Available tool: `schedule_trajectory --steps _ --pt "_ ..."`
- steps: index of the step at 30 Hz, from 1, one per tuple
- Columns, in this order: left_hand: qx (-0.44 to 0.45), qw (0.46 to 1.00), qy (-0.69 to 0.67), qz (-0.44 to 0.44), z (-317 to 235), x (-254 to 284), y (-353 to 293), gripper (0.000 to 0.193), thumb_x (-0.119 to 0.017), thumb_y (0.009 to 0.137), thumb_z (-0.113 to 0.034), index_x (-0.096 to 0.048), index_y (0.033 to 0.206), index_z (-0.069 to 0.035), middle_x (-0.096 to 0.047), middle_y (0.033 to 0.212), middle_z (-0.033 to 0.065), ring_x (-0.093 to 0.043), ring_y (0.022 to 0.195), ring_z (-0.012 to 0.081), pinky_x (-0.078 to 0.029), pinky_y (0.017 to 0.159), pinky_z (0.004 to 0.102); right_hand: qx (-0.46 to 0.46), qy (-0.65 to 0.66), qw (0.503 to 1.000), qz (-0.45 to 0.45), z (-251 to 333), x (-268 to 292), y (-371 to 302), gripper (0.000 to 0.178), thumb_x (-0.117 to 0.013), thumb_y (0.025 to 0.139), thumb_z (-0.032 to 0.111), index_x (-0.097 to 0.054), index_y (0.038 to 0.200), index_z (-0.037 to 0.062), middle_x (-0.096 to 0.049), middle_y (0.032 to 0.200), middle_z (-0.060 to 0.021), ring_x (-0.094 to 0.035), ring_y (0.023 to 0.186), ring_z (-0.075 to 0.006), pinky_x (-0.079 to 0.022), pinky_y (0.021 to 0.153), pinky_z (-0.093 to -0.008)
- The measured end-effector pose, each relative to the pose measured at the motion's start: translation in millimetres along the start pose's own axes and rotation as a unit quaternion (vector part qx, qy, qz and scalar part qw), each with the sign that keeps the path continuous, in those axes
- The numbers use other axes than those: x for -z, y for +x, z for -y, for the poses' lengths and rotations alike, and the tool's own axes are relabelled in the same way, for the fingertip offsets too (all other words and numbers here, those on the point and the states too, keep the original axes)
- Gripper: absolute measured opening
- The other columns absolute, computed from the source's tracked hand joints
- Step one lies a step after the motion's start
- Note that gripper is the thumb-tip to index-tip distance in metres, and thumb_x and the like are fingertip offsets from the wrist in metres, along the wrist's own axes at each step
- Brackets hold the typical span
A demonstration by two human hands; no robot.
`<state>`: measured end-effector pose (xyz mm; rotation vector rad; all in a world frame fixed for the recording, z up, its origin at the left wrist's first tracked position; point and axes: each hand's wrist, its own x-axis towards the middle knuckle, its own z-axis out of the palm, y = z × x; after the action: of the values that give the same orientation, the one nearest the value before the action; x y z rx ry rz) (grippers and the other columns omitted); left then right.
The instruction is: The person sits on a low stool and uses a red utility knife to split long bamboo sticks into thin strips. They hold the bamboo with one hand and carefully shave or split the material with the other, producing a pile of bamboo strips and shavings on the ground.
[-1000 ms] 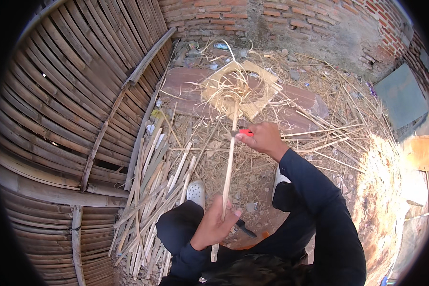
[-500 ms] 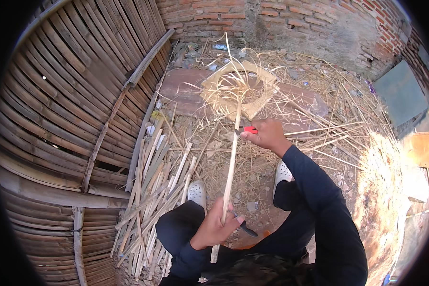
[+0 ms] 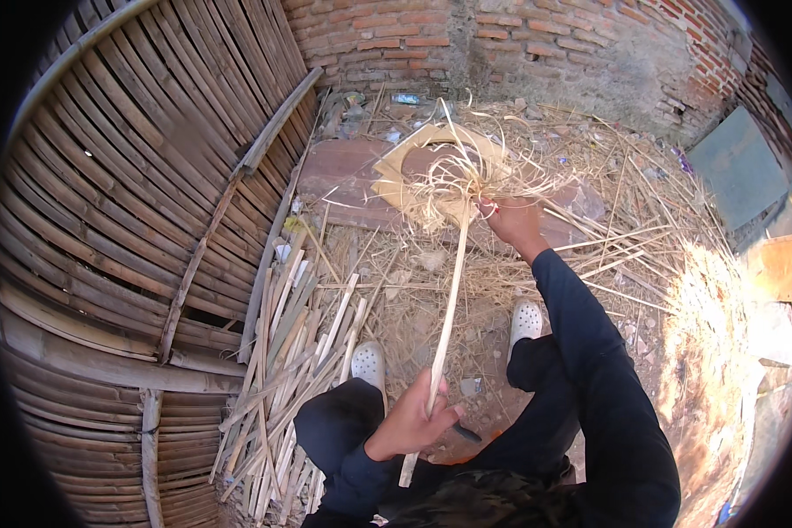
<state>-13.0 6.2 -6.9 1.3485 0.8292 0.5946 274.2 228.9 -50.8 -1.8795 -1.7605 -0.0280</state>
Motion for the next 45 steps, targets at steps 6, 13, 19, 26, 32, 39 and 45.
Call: schedule_trajectory --steps 6,13,19,26,32,39,45 --pt "-0.051 0.989 0.059 -0.125 19 5 5 0.028 -0.063 0.09 -0.016 -0.045 0.108 -0.004 -0.043 0.061 -0.0028 -0.043 0.056 0.0068 -0.038 0.055 0.0246 0.067 0.082 0.974 0.199 54 26 -33 0.069 -0.043 0.087 0.068 -0.068 0.073 0.0058 -0.06 0.059 -0.0171 -0.062 0.06 -0.0378 -0.049 0.057 -0.0442" --pt "0.011 0.967 0.196 -0.165 -11 0 0 0.036 -0.066 0.086 -0.017 -0.046 0.112 0.0 -0.044 0.051 0.0032 -0.047 0.044 0.0143 -0.038 0.047 0.0284 0.292 0.055 0.947 0.126 92 39 -90 0.07 -0.047 0.081 0.074 -0.065 0.062 0.0091 -0.055 0.048 -0.0122 -0.058 0.045 -0.0296 -0.044 0.043 -0.0408" --pt "0.026 0.971 0.197 -0.132 0 -1 -8 0.033 -0.064 0.085 -0.013 -0.048 0.11 -0.001 -0.048 0.049 0.0083 -0.052 0.043 0.021 -0.039 0.045 0.0326 0.201 0.001 0.97 0.136 58 22 -52 0.071 -0.045 0.08 0.075 -0.067 0.065 0.0092 -0.057 0.05 -0.0128 -0.06 0.048 -0.0308 -0.045 0.045 -0.041" --pt "-0.029 0.942 0.267 -0.2 8 5 -4 0.027 -0.058 0.087 -0.014 -0.046 0.107 0.0 -0.053 0.053 0.017 -0.059 0.053 0.0396 -0.045 0.047 0.0454 0.305 0.037 0.944 0.119 79 19 -70 0.067 -0.051 0.076 0.075 -0.066 0.063 0.0115 -0.054 0.046 -0.0091 -0.057 0.043 -0.0261 -0.042 0.042 -0.0375" --pt "-0.021 0.934 0.288 -0.209 8 10 -1 0.028 -0.058 0.085 -0.012 -0.044 0.106 0.001 -0.054 0.056 0.0207 -0.058 0.056 0.0433 -0.045 0.049 0.0493 0.309 0.017 0.947 0.091 83 1 -64 0.065 -0.055 0.075 0.072 -0.06 0.058 0.0092 -0.057 0.052 -0.0105 -0.058 0.048 -0.0294 -0.043 0.045 -0.0399" --pt "-0.015 0.942 0.279 -0.184 6 4 -4 0.027 -0.058 0.085 -0.012 -0.044 0.104 0.001 -0.053 0.054 0.0179 -0.057 0.053 0.0406 -0.045 0.049 0.0468 0.159 0.008 0.983 0.091 55 -5 -29 0.07 -0.044 0.081 0.074 -0.069 0.072 0.0093 -0.059 0.053 -0.0126 -0.061 0.051 -0.0309 -0.046 0.047 -0.0409" --pt "-0.009 0.948 0.261 -0.184 7 3 -9 0.032 -0.06 0.084 -0.014 -0.045 0.109 0.0 -0.054 0.054 0.0159 -0.059 0.053 0.038 -0.047 0.049 0.0451 0.188 -0.008 0.967 0.169 80 12 -69 0.068 -0.044 0.082 0.073 -0.072 0.077 0.0103 -0.06 0.055 -0.0138 -0.064 0.055 -0.0311 -0.049 0.051 -0.0422"
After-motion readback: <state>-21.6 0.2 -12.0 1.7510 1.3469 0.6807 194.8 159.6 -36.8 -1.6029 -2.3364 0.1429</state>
